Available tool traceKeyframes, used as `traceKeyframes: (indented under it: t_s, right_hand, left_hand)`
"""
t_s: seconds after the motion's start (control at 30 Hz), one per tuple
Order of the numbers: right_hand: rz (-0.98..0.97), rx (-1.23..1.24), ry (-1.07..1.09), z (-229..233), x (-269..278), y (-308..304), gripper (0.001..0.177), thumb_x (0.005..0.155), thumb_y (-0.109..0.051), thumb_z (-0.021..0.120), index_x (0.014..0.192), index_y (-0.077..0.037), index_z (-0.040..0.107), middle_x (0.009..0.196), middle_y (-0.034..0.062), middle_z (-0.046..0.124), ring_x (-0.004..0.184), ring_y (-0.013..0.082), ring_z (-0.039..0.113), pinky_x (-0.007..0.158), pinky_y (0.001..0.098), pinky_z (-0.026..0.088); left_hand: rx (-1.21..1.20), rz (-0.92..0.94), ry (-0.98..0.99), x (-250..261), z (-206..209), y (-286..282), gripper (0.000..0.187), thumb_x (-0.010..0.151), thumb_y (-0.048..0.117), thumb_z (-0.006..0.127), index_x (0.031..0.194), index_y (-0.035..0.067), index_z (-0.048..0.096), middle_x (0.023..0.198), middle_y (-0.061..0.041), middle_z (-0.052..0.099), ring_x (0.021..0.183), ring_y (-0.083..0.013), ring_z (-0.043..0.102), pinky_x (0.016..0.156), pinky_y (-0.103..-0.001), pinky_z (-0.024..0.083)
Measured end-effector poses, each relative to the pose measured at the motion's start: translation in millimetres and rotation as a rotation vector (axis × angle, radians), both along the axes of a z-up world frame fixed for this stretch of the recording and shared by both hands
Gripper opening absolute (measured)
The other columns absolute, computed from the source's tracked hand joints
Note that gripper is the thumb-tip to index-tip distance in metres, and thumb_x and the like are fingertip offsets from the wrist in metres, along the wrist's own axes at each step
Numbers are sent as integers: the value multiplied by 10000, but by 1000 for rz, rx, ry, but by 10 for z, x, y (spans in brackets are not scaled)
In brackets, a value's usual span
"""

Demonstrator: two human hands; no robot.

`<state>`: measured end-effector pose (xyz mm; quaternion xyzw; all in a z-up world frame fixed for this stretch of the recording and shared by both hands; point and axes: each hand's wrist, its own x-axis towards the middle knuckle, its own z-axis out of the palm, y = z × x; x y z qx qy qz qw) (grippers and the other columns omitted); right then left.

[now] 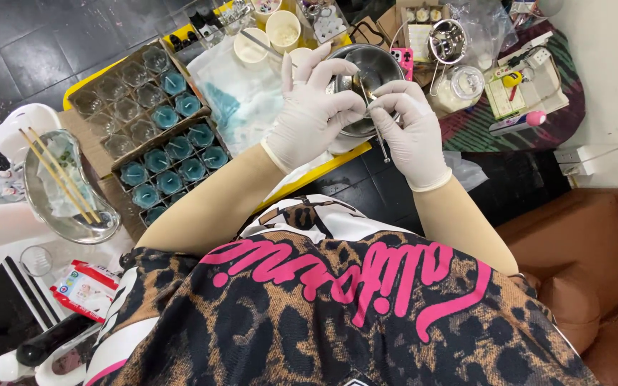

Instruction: The person is threading candle wicks through metal tabs and placing them into small glass jars for candle production.

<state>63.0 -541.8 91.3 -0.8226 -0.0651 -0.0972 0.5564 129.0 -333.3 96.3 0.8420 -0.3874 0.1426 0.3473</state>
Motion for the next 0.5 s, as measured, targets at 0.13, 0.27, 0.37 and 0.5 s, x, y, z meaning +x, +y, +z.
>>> traceKeyframes:
  t_s: [0.13, 0.27, 0.37, 0.5]
  right_hand:
    - [36, -61, -84, -36, 78, -82, 111, 1045, -123, 700, 1058, -15, 677, 1217, 87, 612, 1102, 192, 599, 975, 289, 481]
    - [79, -48, -77, -58, 147, -128, 117, 1060, -123, 680, 1050, -6, 667, 1223, 103, 599, 1122, 209, 589, 1004, 303, 472]
    - [105, -45, -70, -58, 193, -151, 123, 1064, -131, 673, 1045, -9, 669, 1230, 106, 597, 1132, 210, 587, 1013, 308, 473]
    - [151, -35, -45, -67, 252, -205, 138, 1080, -148, 645, 1049, -19, 682, 1255, 107, 579, 1167, 217, 574, 1039, 316, 469]
  left_hand:
    - [-15, -31, 32, 56, -62, -59, 101, 936, 267, 798, 943, 307, 705, 1347, 11, 550, 1435, -393, 356, 1175, -635, 167]
    - [1, 11, 42, 83, -109, -106, 109, 905, 259, 805, 923, 321, 717, 1343, 9, 551, 1439, -404, 354, 1159, -682, 123]
    - [-1, 27, 53, 104, -138, -118, 111, 901, 260, 810, 920, 331, 726, 1335, 8, 550, 1443, -406, 352, 1158, -694, 112]
    - [-27, 33, 100, 141, -175, -120, 103, 905, 280, 823, 914, 319, 728, 1335, 11, 553, 1446, -394, 354, 1168, -713, 88]
